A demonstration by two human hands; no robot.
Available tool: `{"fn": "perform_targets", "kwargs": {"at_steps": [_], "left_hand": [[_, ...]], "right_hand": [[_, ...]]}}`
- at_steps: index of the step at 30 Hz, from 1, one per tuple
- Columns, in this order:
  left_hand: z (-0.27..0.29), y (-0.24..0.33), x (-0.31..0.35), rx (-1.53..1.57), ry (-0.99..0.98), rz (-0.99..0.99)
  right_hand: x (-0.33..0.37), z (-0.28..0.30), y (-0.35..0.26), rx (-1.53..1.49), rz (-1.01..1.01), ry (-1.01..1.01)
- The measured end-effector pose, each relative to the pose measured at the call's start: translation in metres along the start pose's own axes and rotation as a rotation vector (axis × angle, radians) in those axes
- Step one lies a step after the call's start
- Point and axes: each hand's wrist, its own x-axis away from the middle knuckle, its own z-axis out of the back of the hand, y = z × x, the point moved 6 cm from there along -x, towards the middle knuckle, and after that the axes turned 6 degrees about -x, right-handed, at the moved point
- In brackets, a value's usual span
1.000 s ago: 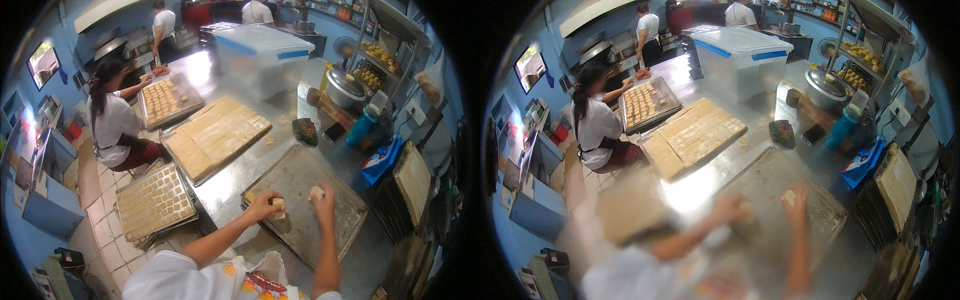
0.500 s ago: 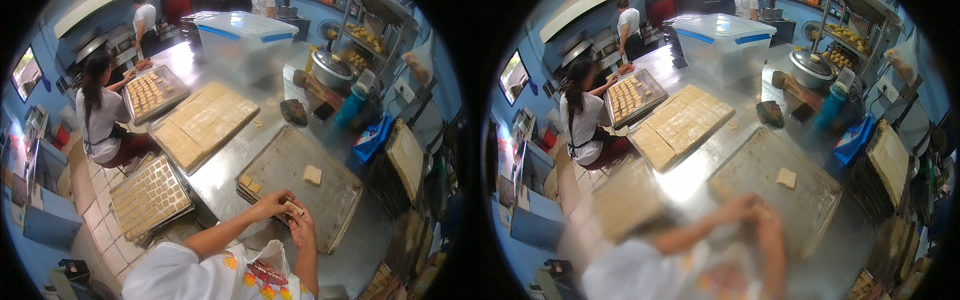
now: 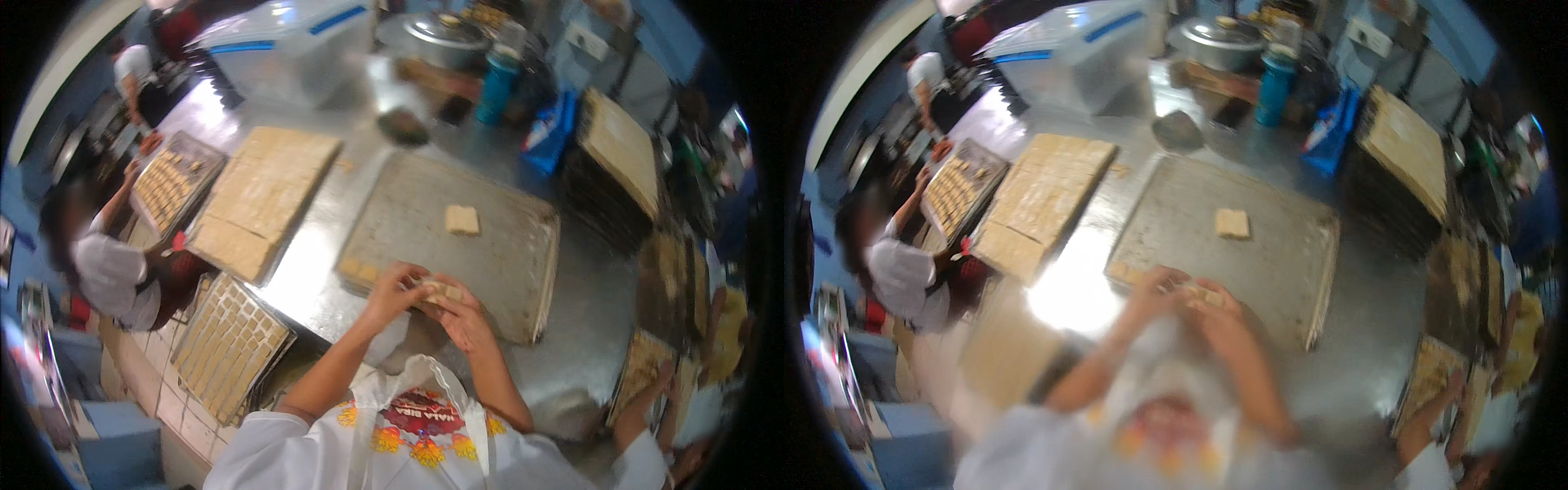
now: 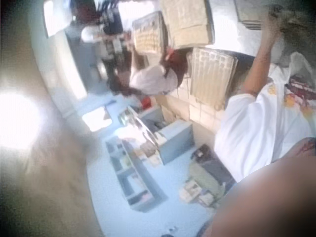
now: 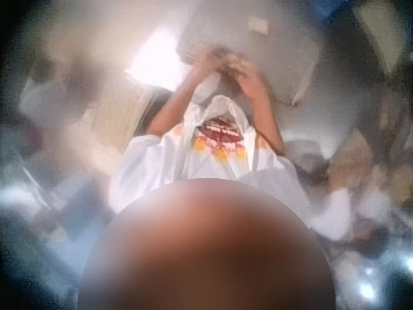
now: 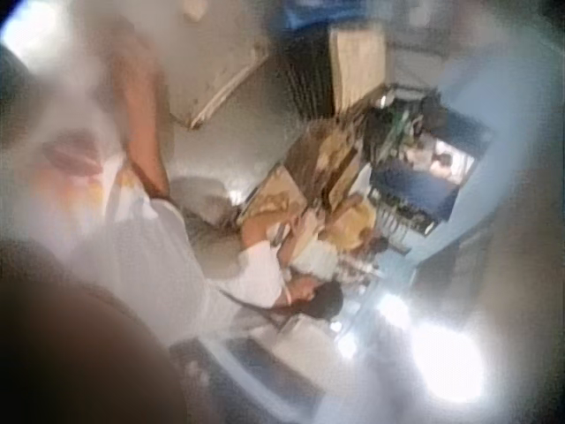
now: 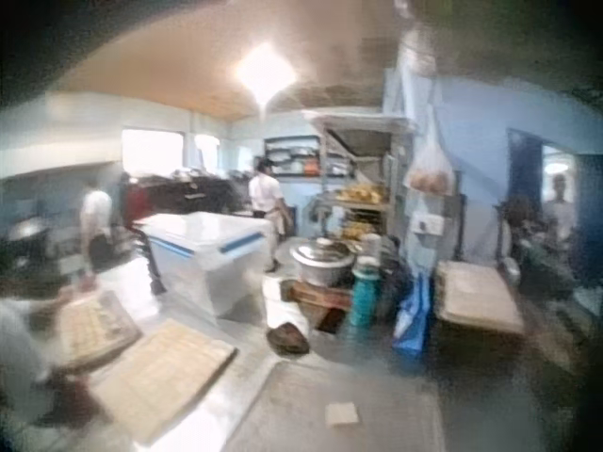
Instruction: The person repeatedly picks small rectangular food items from a tray, folds or wraps them by hand, and places them in neat rows on a metal tray. The person also moves a stack of trays aside to access more items and continues the assembly process.
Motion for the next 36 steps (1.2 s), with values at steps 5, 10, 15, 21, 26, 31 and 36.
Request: {"fn": "perform_targets", "kwargs": {"at_steps": [5,10,15,21,26,31,36], "left_hand": [[0.001,-0.007,0.006,0.16,-0.047,0.206],[-0.002,-0.005,0.004,0.197,-0.119,0.212],[0.0,-0.005,0.006,0.143,-0.095,0.126],[0.025,-0.024,-0.003,0.02,-0.081,0.183],[0.089,-0.044,-0.031,-0.13,0.126,0.195],[0.057,-0.041,-0.033,-0.344,-0.205,0.023],[0.059,-0.033,-0.037,-0.553,-0.016,-0.039]], "right_hand": [[0.002,0.0,-0.003,-0.031,0.023,0.055],[0.004,-0.008,-0.01,0.158,0.118,0.091],[0.0,-0.004,-0.006,0.256,0.113,0.107],[-0.002,0.002,0.002,0.134,0.078,0.122],[-0.003,0.019,-0.004,-0.008,0.066,0.157],[-0.001,0.02,-0.011,-0.179,0.091,-0.003],[0.009,0.025,-0.022,-0.164,0.146,0.048]]}}
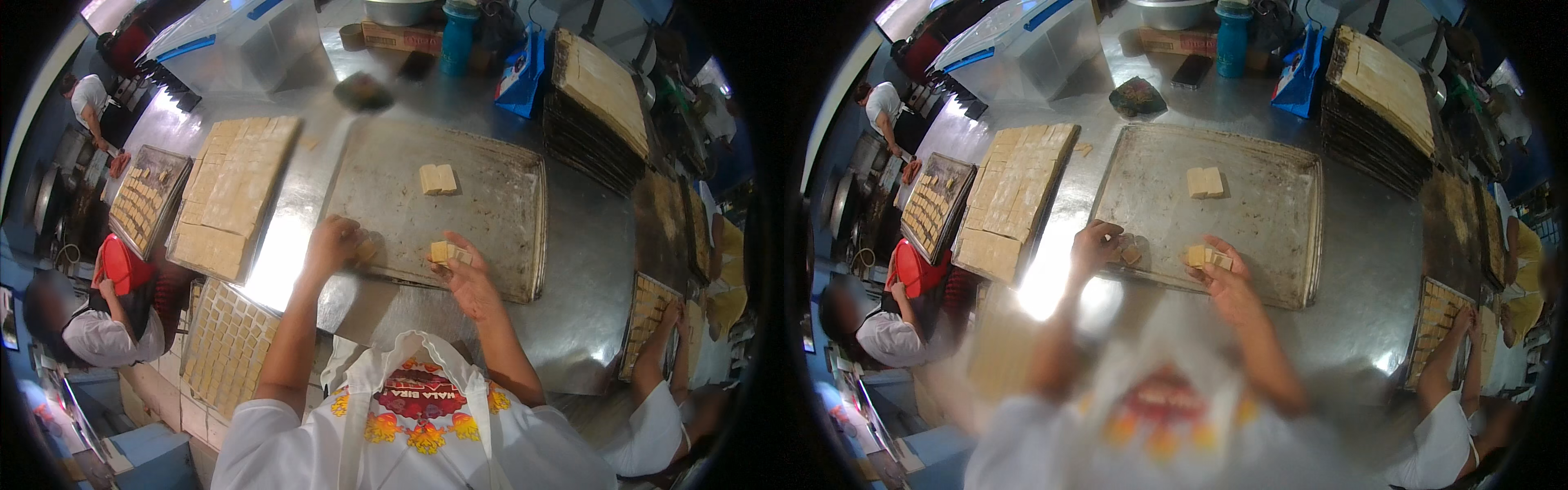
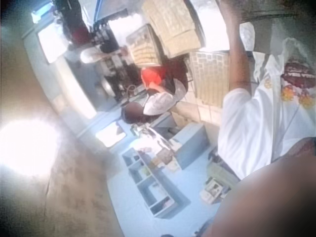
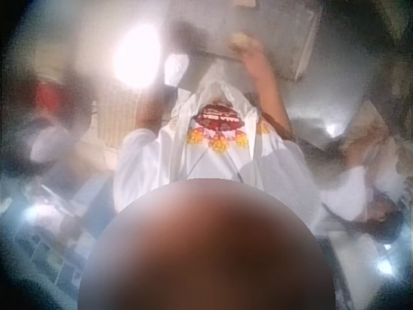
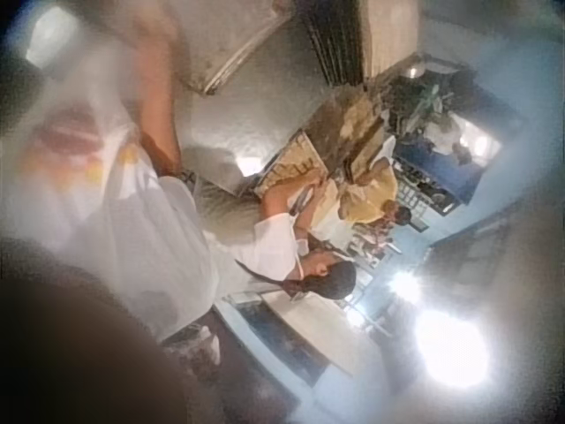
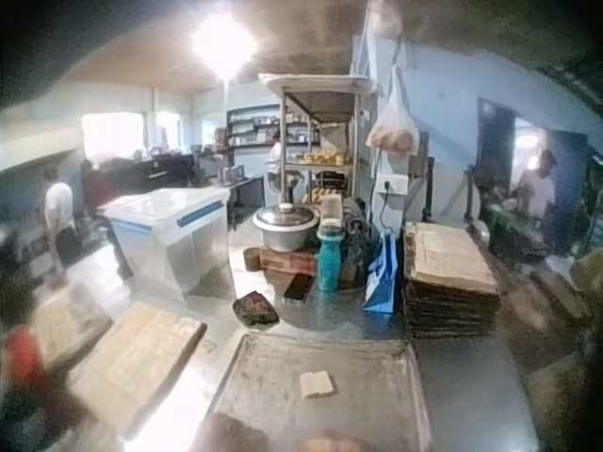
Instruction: The person repeatedly picks small rectangular food items from a tray, folds or wraps them by hand, and places them in neat rows on a metal tray. The person also moves a stack of trays aside to access more items and continues the assembly process.
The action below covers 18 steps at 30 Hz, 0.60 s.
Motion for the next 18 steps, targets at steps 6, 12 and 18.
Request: {"fn": "perform_targets", "kwargs": {"at_steps": [6,12,18], "left_hand": [[-0.017,0.019,0.012,-0.302,-0.01,-0.293],[-0.02,0.019,0.01,-0.259,-0.151,-0.402],[-0.03,0.046,-0.017,-0.117,-0.078,-0.452]], "right_hand": [[0.008,0.0,-0.006,0.047,-0.001,0.033],[0.011,0.008,-0.011,0.066,0.004,0.069],[0.016,0.016,-0.018,0.087,0.032,0.091]]}}
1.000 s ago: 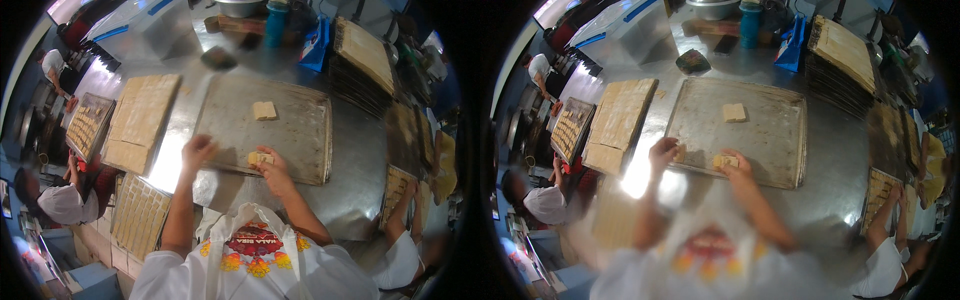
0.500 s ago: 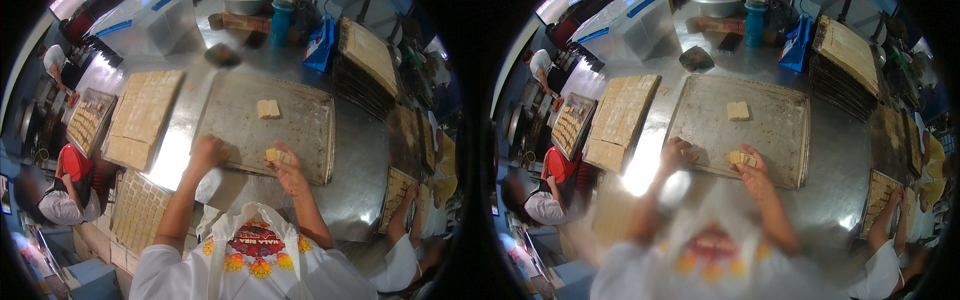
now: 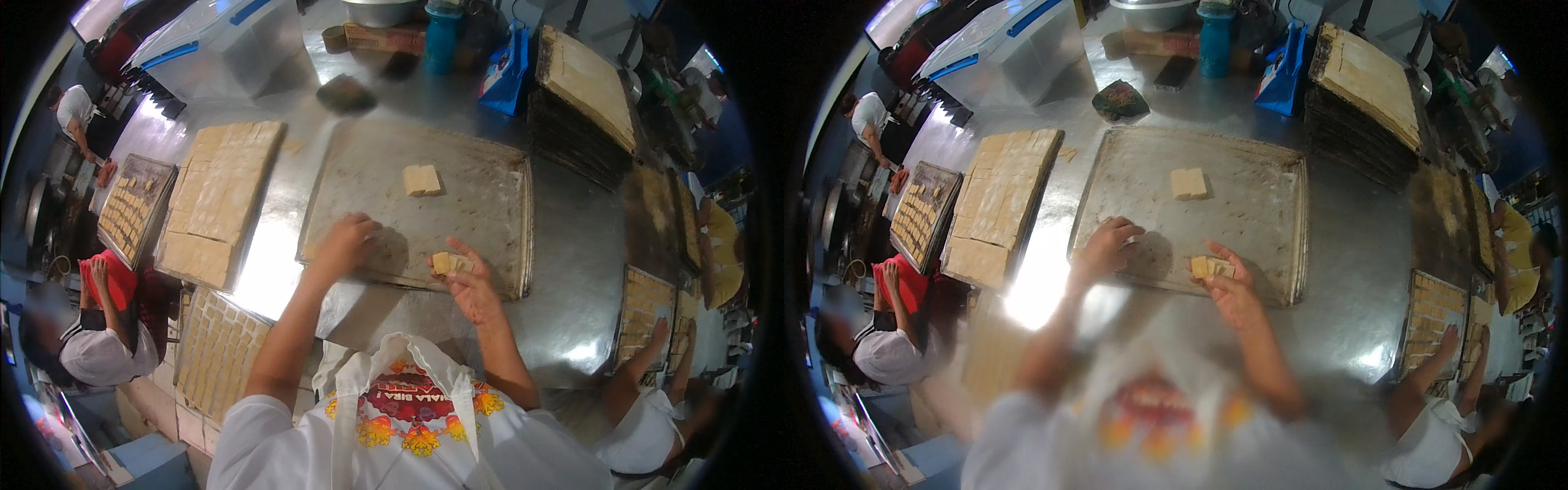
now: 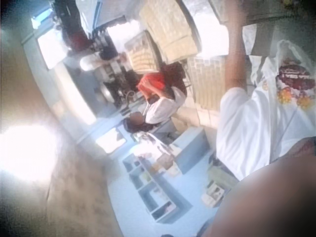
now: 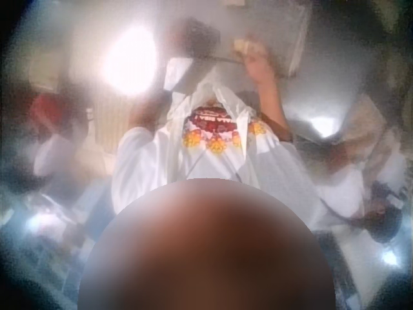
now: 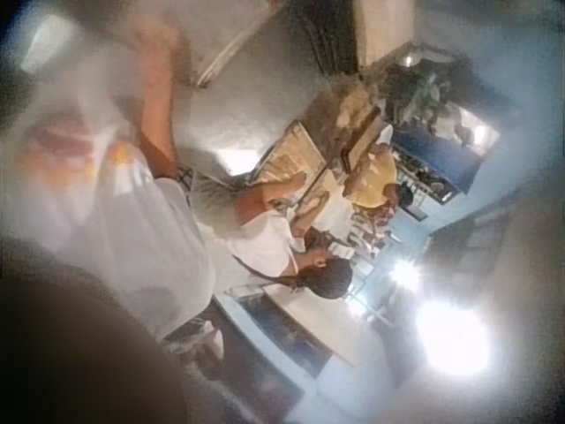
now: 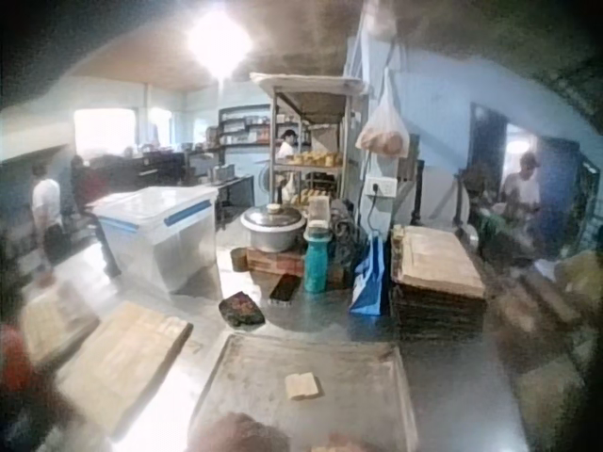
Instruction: The person repeatedly picks small rectangular food items from a tray, folds or wraps them by hand, and places them in neat rows on a metal tray. The person also moves a stack of trays aside to access more items and continues the assembly process.
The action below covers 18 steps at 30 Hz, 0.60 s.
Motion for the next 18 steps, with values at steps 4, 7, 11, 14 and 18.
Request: {"fn": "perform_targets", "kwargs": {"at_steps": [4,7,11,14,18], "left_hand": [[-0.02,0.008,-0.034,-0.037,0.004,-0.015],[-0.034,0.004,-0.04,-0.084,0.005,-0.001],[-0.041,-0.016,-0.031,-0.164,0.02,0.054],[-0.002,-0.064,-0.02,-0.072,0.12,0.262],[0.073,-0.086,0.003,-0.382,0.385,0.259]], "right_hand": [[0.003,0.004,-0.004,-0.054,0.026,-0.025],[0.005,0.016,-0.006,-0.049,0.013,0.045],[0.006,0.023,-0.003,-0.084,0.021,0.03],[0.005,0.025,-0.001,-0.058,0.012,0.054],[-0.005,0.012,0.0,0.066,-0.045,-0.003]]}}
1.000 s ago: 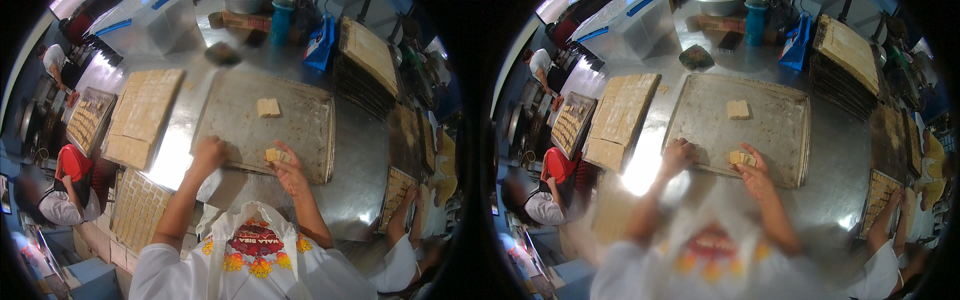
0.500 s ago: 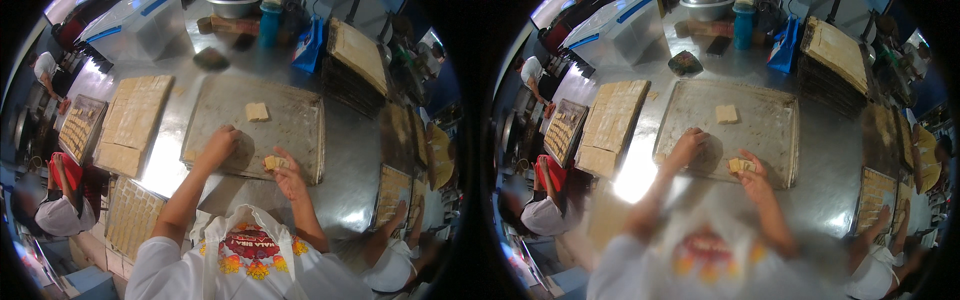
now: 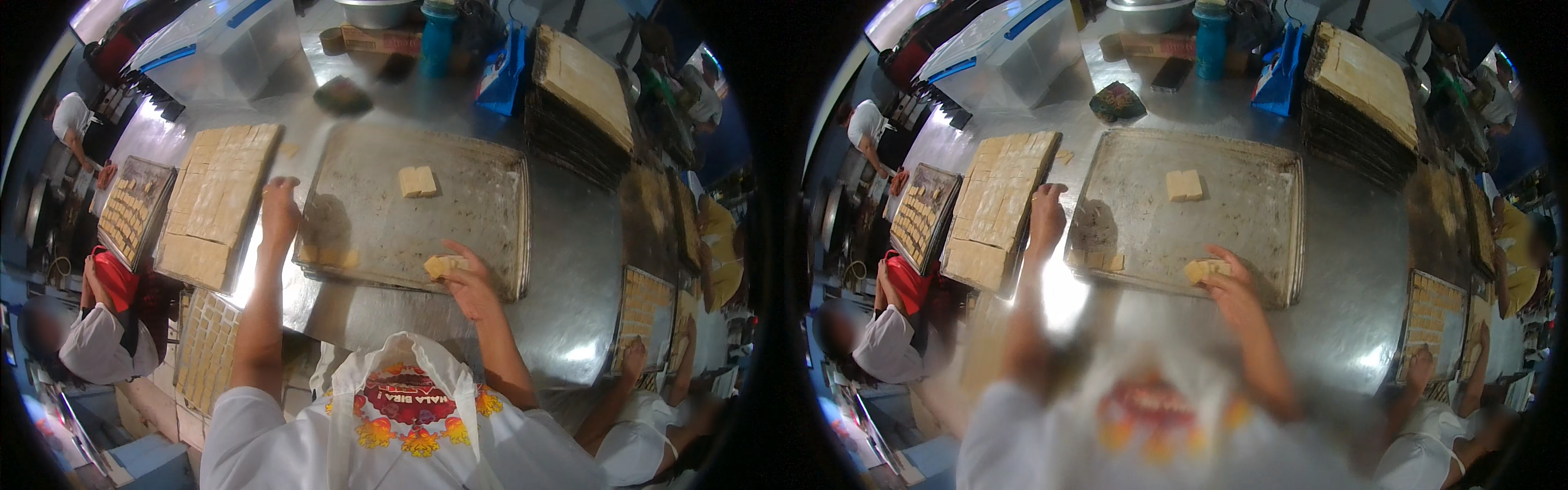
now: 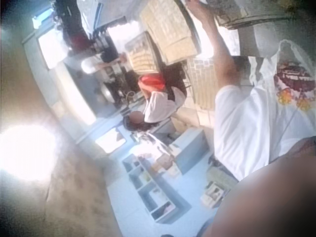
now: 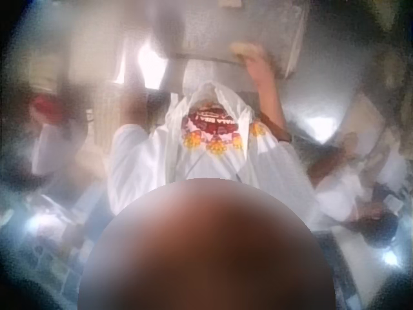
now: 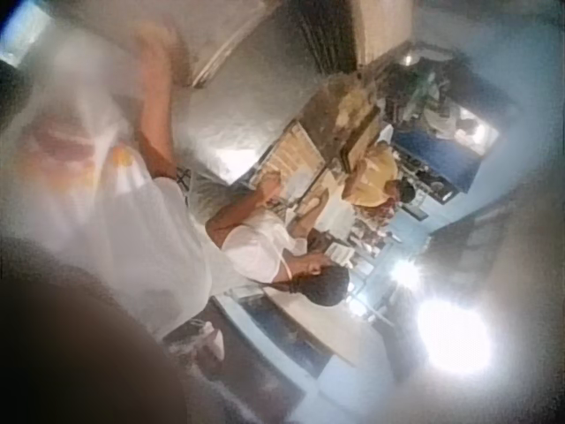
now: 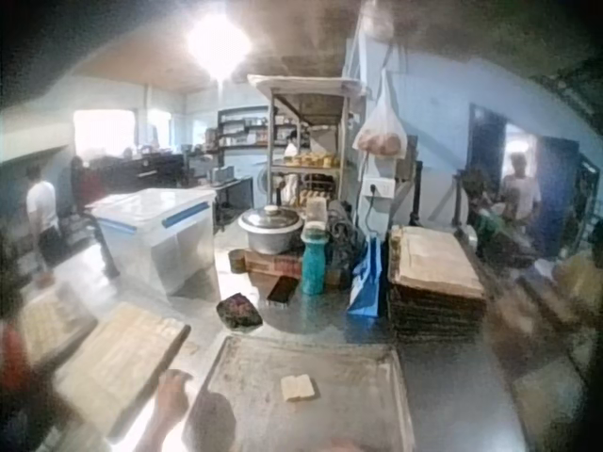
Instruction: The person repeatedly picks small rectangular food items from a tray, folds or wraps them by hand, and places them in neat rows on a metal tray. The person also moves a stack of trays aside to access more items and continues the assembly process.
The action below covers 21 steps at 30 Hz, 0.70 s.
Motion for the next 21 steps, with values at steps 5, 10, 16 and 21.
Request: {"fn": "perform_targets", "kwargs": {"at_steps": [5,10,16,21], "left_hand": [[0.002,0.017,0.022,0.406,-0.269,0.143],[0.002,0.028,0.054,0.41,-0.347,0.196],[0.001,0.033,0.079,0.17,-0.292,-0.034],[-0.005,0.041,0.081,0.243,-0.358,-0.195]], "right_hand": [[-0.043,-0.046,0.028,0.483,-0.237,-0.226],[-0.078,-0.076,0.034,1.178,0.051,-0.241],[-0.056,-0.081,0.02,1.405,0.348,-0.268],[-0.052,-0.086,0.023,1.447,0.338,-0.305]]}}
